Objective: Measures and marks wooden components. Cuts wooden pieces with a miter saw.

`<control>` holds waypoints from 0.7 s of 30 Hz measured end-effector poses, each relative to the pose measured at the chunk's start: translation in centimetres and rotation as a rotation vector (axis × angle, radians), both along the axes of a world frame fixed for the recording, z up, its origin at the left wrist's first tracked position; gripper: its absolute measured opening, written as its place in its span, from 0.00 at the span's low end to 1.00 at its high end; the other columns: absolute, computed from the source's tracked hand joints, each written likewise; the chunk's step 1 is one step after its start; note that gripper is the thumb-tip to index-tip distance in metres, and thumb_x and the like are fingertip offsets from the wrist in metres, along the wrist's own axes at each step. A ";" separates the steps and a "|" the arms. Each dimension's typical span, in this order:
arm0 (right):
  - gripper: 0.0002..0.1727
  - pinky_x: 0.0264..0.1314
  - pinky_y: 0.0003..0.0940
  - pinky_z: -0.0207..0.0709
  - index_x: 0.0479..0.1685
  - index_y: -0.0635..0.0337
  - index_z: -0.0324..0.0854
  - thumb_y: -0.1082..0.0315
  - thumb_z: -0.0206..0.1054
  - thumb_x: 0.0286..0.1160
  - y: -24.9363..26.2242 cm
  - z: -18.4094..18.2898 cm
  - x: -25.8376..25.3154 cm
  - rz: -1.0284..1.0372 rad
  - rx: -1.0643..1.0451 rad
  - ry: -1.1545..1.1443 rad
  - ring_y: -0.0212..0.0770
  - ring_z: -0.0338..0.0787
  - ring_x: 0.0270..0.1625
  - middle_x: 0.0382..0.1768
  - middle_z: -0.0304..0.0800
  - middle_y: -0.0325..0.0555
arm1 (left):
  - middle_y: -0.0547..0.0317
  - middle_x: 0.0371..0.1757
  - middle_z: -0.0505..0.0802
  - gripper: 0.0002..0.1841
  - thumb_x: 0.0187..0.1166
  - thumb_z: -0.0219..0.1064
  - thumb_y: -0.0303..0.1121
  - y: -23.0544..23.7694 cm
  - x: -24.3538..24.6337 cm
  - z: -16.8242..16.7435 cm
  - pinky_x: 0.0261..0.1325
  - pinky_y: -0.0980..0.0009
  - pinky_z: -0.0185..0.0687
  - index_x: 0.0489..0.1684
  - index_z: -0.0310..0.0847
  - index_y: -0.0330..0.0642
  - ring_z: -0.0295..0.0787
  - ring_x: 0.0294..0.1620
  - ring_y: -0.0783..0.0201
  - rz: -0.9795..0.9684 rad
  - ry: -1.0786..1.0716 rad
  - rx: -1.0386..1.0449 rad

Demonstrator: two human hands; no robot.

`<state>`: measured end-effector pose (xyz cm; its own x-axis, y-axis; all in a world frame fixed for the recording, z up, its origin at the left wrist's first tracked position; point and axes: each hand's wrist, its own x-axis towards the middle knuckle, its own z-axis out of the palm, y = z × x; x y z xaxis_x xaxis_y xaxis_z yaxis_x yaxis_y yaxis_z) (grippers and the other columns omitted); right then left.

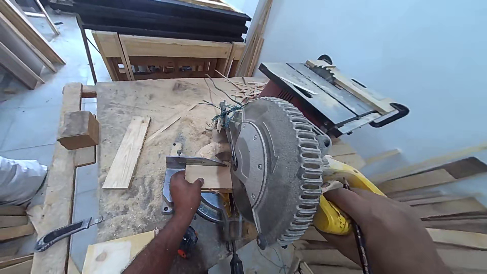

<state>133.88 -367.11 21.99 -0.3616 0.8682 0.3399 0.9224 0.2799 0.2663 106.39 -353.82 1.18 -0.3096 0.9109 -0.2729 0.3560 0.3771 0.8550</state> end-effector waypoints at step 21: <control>0.19 0.33 0.51 0.82 0.50 0.47 0.90 0.47 0.74 0.66 0.3 2.5 0.3 0.087 0.263 0.290 0.47 0.91 0.36 0.37 0.92 0.45 | 0.41 0.61 0.90 0.23 0.69 0.80 0.40 -1.6 -1.3 0.9 0.69 0.47 0.82 0.59 0.87 0.35 0.88 0.62 0.48 -0.123 0.044 0.040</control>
<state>134.19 -366.78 24.49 -0.2867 0.7081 0.6453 0.9456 0.3174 0.0719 105.07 -355.40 2.05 -0.2055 0.9526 -0.2243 0.4352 0.2942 0.8509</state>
